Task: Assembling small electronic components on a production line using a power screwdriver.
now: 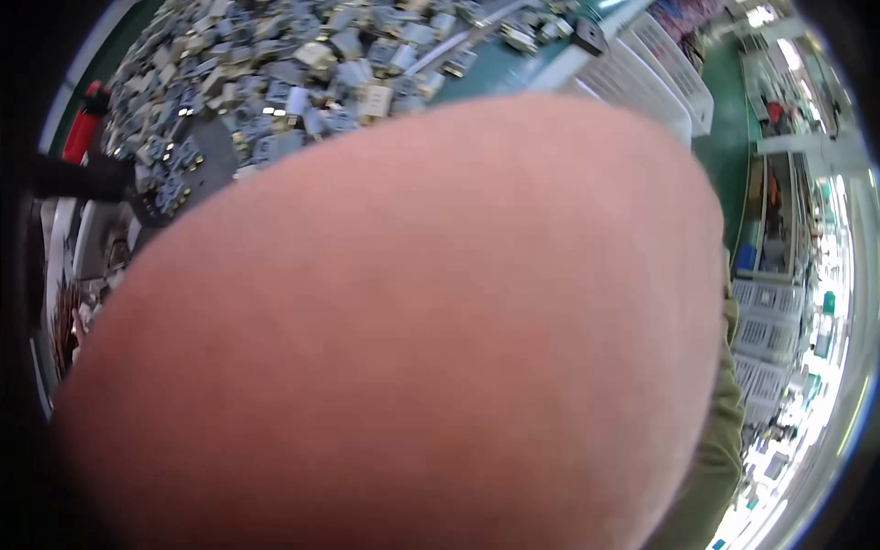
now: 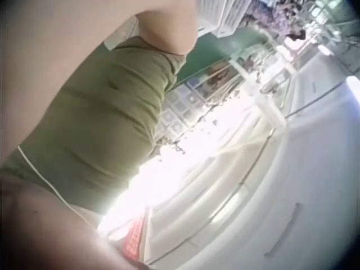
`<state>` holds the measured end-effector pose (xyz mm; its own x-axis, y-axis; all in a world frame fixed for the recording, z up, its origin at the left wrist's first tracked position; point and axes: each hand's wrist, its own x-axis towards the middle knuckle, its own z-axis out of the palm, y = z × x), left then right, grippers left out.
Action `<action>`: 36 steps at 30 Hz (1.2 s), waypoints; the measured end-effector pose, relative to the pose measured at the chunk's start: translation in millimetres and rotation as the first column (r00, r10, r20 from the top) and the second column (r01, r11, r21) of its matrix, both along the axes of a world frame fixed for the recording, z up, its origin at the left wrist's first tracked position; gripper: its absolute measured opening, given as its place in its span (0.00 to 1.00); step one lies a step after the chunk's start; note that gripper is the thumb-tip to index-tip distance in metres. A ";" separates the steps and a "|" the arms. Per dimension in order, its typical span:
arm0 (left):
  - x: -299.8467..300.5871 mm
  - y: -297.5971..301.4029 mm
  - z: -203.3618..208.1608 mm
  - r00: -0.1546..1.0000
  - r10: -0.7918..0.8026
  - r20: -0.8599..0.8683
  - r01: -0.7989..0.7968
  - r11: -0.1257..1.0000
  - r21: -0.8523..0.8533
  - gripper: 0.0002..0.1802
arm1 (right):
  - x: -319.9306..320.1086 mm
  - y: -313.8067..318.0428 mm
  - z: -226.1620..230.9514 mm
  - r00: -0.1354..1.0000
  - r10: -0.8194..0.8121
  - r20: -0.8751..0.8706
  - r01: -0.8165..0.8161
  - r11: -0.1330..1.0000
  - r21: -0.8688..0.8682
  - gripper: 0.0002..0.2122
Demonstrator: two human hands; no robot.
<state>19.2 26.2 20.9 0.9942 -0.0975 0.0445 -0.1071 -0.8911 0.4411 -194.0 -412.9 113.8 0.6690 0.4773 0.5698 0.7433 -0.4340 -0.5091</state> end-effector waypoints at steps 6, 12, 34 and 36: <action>0.6 6.7 2.1 0.942 -0.208 0.262 0.155 0.965 0.209 0.36 | -59.0 -30.2 -4.4 0.995 -0.102 -0.003 0.102 0.994 0.037 0.13; 31.2 56.9 -23.2 0.974 -0.069 0.215 0.070 0.998 0.004 0.34 | -97.6 -75.0 -3.9 0.990 -0.136 0.025 0.136 0.991 -0.002 0.13; 43.4 49.3 -22.9 0.945 -0.093 0.313 0.051 0.989 0.140 0.33 | -77.8 -76.3 -13.6 0.995 0.094 0.042 -0.099 0.988 0.119 0.14; 41.0 55.0 -20.9 0.945 -0.062 0.322 0.028 0.993 0.111 0.31 | -72.3 -78.0 -8.7 0.991 0.122 0.047 -0.125 0.989 0.081 0.14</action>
